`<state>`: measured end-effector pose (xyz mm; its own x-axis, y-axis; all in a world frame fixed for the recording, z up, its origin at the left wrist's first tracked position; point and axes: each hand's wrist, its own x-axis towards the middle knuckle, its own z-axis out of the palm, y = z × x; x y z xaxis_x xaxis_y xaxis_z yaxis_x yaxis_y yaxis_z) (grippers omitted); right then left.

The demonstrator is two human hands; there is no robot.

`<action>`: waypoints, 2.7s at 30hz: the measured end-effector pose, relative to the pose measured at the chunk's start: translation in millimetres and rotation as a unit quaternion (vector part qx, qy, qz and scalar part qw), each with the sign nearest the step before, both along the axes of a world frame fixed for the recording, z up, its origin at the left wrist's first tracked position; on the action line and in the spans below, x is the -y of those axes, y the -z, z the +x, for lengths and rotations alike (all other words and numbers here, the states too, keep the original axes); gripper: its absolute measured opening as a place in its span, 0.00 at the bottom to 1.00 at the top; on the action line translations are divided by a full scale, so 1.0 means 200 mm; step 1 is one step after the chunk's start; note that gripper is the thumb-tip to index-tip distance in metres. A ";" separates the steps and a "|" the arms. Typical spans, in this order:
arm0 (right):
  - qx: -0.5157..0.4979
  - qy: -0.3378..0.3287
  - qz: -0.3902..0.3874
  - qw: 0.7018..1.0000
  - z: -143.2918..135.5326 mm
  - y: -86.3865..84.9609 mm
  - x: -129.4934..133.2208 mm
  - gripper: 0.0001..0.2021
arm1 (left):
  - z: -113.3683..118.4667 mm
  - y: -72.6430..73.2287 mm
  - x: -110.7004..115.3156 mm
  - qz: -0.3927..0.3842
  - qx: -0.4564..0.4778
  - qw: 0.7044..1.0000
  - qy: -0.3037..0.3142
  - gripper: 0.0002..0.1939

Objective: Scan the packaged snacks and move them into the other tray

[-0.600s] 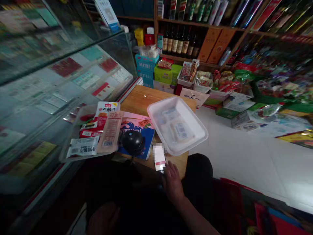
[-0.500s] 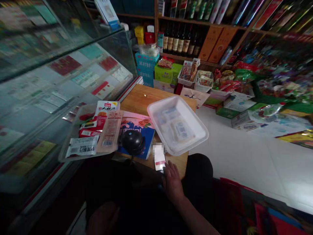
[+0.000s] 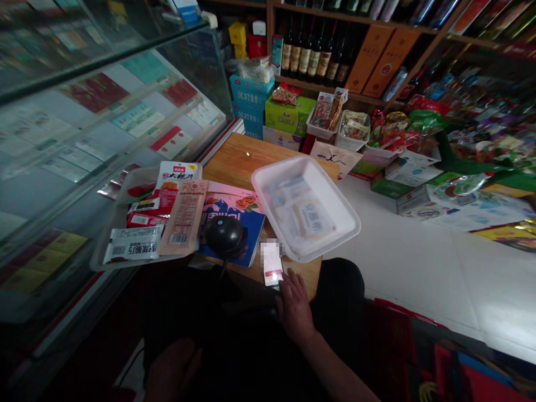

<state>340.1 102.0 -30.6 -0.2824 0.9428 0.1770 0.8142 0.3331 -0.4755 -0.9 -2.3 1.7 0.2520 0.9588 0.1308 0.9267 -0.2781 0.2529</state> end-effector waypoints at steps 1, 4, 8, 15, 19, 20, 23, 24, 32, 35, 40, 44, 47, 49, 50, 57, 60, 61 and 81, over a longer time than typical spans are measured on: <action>0.001 -0.003 -0.001 1.000 0.00 0.00 0.00 0.19 | 0.00 0.00 0.00 0.002 0.003 1.000 -0.001 0.15; 0.001 -0.012 -0.002 1.000 -0.01 -0.01 -0.01 0.19 | 0.01 -0.01 0.00 -0.004 0.005 1.000 -0.003 0.15; -0.007 -0.018 0.000 1.000 -0.02 -0.01 -0.01 0.20 | 0.00 0.01 0.00 -0.011 -0.005 1.000 -0.004 0.15; -0.008 -0.017 0.002 1.000 -0.02 -0.02 -0.02 0.17 | -0.01 0.02 0.01 -0.013 -0.013 1.000 0.005 0.15; -0.005 -0.012 0.003 1.000 -0.02 -0.02 -0.01 0.17 | -0.01 0.03 0.02 -0.012 -0.007 1.000 -0.004 0.14; -0.004 -0.013 0.001 1.000 -0.02 -0.02 -0.01 0.17 | -0.01 0.03 0.02 -0.012 -0.005 1.000 -0.005 0.14; 0.000 -0.014 -0.005 1.000 -0.03 -0.01 -0.01 0.16 | 0.00 0.02 0.01 -0.024 0.000 1.000 -0.005 0.15; 0.001 -0.014 -0.006 1.000 -0.03 -0.01 -0.01 0.16 | 0.00 0.01 0.01 -0.030 -0.001 1.000 -0.007 0.15; 0.001 -0.025 -0.001 1.000 -0.03 -0.04 0.00 0.16 | 0.01 -0.02 0.00 -0.027 0.001 1.000 -0.015 0.18; 0.002 -0.023 -0.004 1.000 -0.03 -0.05 0.01 0.16 | 0.01 -0.01 0.01 -0.030 0.003 0.999 -0.018 0.17; -0.001 -0.022 -0.001 1.000 -0.02 -0.05 0.02 0.16 | 0.01 0.01 0.02 -0.020 0.013 0.999 -0.025 0.16; 0.002 -0.022 0.000 1.000 -0.02 -0.05 0.03 0.16 | 0.01 0.01 0.03 -0.027 0.010 0.999 -0.020 0.15; 0.006 -0.024 0.000 1.000 -0.03 -0.05 0.03 0.16 | 0.00 0.02 0.04 -0.029 0.010 0.999 -0.019 0.15; 0.009 -0.023 0.000 1.000 -0.03 -0.05 0.03 0.16 | 0.00 0.02 0.04 -0.030 0.009 0.999 -0.022 0.16; 0.011 -0.021 0.000 1.000 -0.03 -0.04 0.04 0.16 | 0.00 0.02 0.04 -0.029 0.010 0.999 -0.024 0.16; 0.016 0.000 0.012 1.000 -0.01 -0.01 0.04 0.16 | 0.01 0.01 0.03 -0.005 0.016 1.000 -0.021 0.16; 0.006 -0.002 0.017 1.000 -0.01 -0.01 0.03 0.17 | 0.00 0.01 0.03 0.003 0.018 1.000 -0.013 0.15; 0.001 -0.006 0.020 1.000 -0.01 -0.02 0.03 0.16 | 0.00 0.01 0.03 0.006 0.017 1.000 -0.012 0.15; -0.099 -0.181 0.072 0.976 -0.85 -1.04 -0.55 0.12 | -0.25 -0.71 -0.73 0.109 0.151 0.932 -0.312 0.16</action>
